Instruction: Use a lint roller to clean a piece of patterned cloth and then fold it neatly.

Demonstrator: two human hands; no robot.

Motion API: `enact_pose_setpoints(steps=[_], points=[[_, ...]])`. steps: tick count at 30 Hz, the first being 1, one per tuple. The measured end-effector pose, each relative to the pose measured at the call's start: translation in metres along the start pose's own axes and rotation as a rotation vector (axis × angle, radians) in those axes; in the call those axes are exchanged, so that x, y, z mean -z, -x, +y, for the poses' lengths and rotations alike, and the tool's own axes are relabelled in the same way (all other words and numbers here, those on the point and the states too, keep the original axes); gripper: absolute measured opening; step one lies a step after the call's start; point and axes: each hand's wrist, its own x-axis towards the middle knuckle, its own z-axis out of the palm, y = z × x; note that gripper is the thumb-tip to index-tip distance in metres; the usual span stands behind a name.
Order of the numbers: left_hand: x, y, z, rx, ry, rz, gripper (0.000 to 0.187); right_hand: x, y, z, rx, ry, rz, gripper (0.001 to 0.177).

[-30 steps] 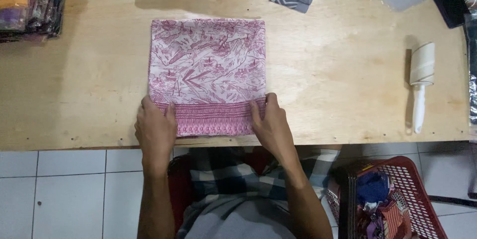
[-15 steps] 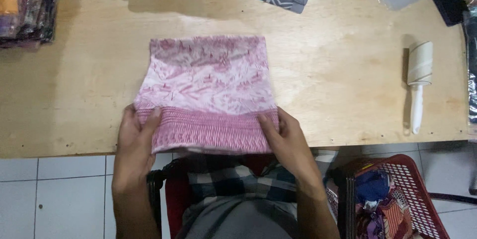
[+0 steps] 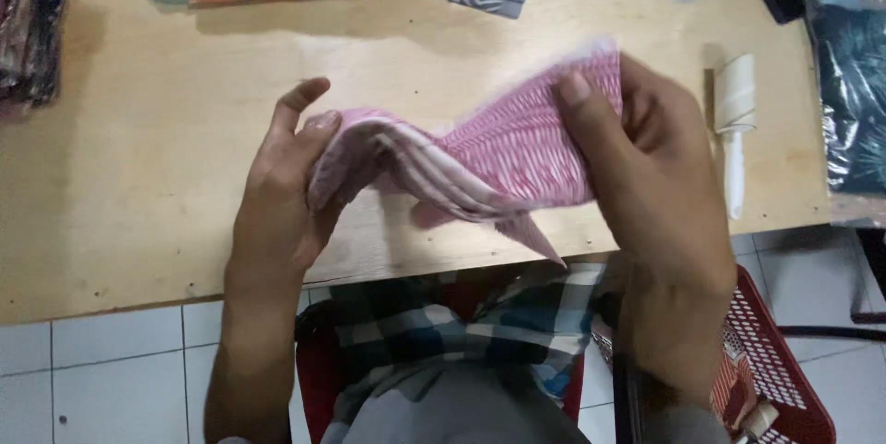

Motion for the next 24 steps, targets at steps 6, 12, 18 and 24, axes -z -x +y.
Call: enact_pose_setpoints(steps=[6, 12, 18, 24], points=[[0.031, 0.006, -0.060, -0.479, -1.498, 0.051, 0.065, -0.008, -0.016, -0.030, 0.267, 0.134, -0.189, 0.021], [0.051, 0.011, -0.155, -0.553, -1.115, -0.169, 0.087, -0.031, -0.012, -0.047, 0.321, 0.194, -0.205, 0.019], [0.027, 0.007, -0.133, 0.410, 0.855, -0.438, 0.094, -0.036, -0.003, -0.056, 0.254, 0.169, -0.210, 0.024], [0.029, -0.017, -0.103, 0.414, 1.072, -0.321, 0.089, -0.040, 0.010, -0.064, 0.203, 0.083, -0.215, 0.024]])
